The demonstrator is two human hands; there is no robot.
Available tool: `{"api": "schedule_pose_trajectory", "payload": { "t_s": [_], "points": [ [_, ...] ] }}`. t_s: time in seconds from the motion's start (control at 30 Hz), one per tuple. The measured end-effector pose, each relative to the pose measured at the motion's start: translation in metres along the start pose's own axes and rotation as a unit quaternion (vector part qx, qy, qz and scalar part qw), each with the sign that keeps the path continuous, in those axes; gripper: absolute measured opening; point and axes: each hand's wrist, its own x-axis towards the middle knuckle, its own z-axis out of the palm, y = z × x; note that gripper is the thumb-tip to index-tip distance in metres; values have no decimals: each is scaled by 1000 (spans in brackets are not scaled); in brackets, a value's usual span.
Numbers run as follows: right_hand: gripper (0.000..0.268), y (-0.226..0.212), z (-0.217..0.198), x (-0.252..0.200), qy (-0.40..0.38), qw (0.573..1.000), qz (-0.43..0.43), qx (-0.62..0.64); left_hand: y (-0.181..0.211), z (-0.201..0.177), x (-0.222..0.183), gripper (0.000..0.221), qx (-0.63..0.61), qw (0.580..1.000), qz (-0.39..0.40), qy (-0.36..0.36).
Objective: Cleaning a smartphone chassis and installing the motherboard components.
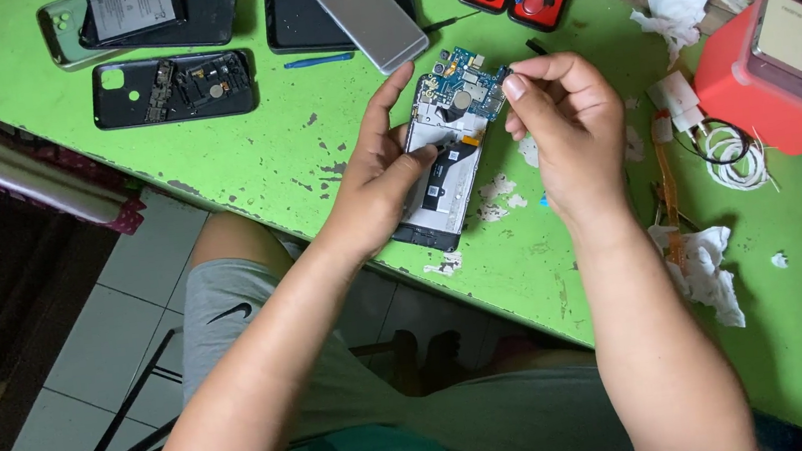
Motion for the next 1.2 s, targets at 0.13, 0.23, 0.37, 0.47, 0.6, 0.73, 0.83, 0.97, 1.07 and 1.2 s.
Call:
{"api": "schedule_pose_trajectory", "payload": {
  "t_s": [0.13, 0.23, 0.37, 0.47, 0.6, 0.73, 0.83, 0.97, 1.07, 1.2],
  "points": [
    [14, -3, 1, -1, 0, 1000, 2, 0, 0, -1, 0, 75, 10, 1000, -2, -2],
    [14, -3, 1, -1, 1, 1000, 1, 4, 5, 1, 3, 74, 11, 1000, 0, -4],
    [15, -6, 1, -3, 1, 998, 16, 53, 0, -2, 3, 72, 9, 1000, 7, -12],
    [17, -9, 2, -4, 5, 995, 30, 99, -6, -6, 1, 71, 15, 1000, 10, -13],
    [18, -15, 2, -4, 4, 992, 42, 121, -7, -6, 0, 70, 19, 1000, 9, -17],
    [17, -13, 1, -3, -5, 990, 38, 133, 1, 1, -1, 69, 31, 999, 8, -4],
    [18, -20, 3, -3, -4, 991, 35, 129, 10, 6, -1, 69, 65, 998, 15, 1],
    [13, -31, 3, -3, -16, 995, 34, 94, 22, 15, -5, 61, 209, 977, -29, 32],
    [14, -27, 1, -1, -8, 997, 23, 73, 38, 21, -2, 65, 321, 943, -77, 40],
    [20, -29, -3, 4, -41, 997, 30, 52, 50, 17, 2, 92, 458, 884, -95, -13]
  ]
}}
